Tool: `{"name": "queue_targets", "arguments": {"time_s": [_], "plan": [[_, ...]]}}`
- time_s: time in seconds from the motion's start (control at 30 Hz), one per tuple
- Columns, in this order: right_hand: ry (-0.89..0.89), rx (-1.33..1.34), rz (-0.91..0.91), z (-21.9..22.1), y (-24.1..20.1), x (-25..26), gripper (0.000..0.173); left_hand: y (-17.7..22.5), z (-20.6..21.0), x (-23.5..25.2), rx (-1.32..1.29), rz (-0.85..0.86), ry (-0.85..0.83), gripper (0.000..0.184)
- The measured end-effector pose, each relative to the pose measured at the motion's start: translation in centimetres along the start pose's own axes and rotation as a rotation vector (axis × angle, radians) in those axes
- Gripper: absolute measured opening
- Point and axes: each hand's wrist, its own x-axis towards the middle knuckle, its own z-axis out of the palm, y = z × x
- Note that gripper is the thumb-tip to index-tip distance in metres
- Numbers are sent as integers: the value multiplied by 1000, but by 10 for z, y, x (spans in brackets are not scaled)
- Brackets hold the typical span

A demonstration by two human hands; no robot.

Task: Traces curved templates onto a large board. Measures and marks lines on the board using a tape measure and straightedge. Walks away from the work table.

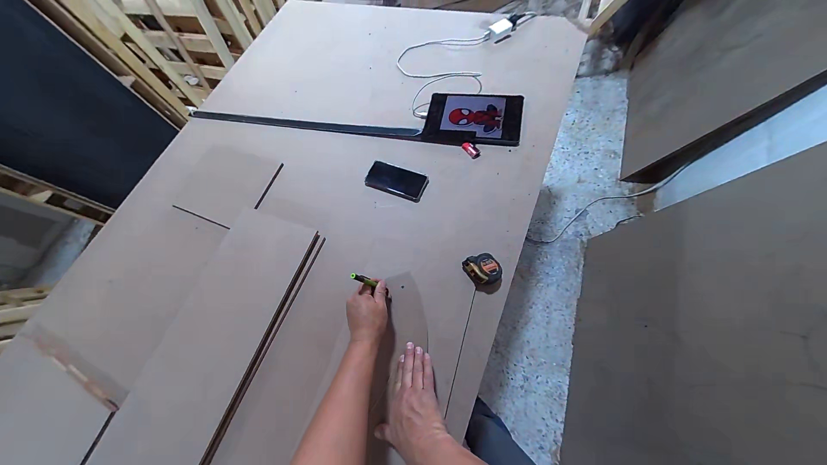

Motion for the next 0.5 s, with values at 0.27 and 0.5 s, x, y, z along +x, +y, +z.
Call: {"name": "queue_targets", "arguments": {"time_s": [0.27,0.5], "plan": [[10,43,2,1,2,2,134,6,-2,19,7,-56,24,37],[10,9,3,2,1,1,133,3,3,26,-46,-82,6,36]]}}
